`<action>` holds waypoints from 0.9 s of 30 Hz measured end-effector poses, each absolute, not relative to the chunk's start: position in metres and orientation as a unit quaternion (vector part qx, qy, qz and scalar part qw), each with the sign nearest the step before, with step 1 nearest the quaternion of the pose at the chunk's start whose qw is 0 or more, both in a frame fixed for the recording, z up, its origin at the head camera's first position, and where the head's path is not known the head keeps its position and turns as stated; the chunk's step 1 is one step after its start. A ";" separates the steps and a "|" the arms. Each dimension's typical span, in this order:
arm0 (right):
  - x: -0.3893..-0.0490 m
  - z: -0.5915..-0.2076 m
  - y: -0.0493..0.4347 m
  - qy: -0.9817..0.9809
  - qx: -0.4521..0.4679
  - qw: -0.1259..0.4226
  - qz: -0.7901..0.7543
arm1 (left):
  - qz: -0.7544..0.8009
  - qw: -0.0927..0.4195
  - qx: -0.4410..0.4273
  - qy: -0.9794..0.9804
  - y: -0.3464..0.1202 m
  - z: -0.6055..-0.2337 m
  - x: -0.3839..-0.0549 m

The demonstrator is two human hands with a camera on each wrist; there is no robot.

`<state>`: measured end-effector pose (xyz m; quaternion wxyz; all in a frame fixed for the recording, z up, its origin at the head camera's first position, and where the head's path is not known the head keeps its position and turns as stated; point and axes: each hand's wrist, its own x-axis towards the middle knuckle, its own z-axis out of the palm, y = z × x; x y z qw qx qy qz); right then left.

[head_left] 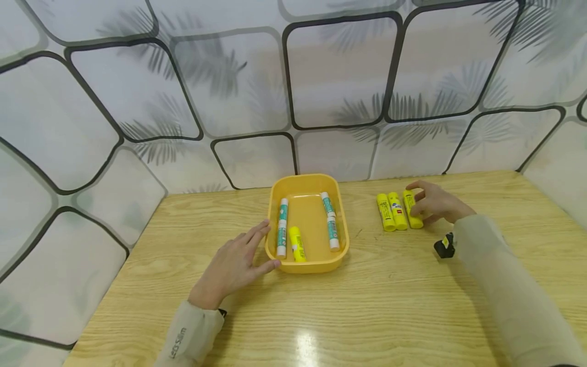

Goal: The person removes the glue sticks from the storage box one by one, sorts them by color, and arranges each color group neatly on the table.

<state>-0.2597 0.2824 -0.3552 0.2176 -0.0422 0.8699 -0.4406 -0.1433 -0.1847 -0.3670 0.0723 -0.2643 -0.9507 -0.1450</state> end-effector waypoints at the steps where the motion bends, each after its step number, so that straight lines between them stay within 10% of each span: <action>1: -0.260 -0.355 0.282 0.870 -0.042 0.220 -0.439 | -0.146 0.072 -0.264 -0.951 -0.185 -0.367 -0.143; 27: -0.256 -0.332 0.279 0.865 -0.047 0.186 -0.463 | -0.145 0.075 -0.265 -0.950 -0.185 -0.367 -0.143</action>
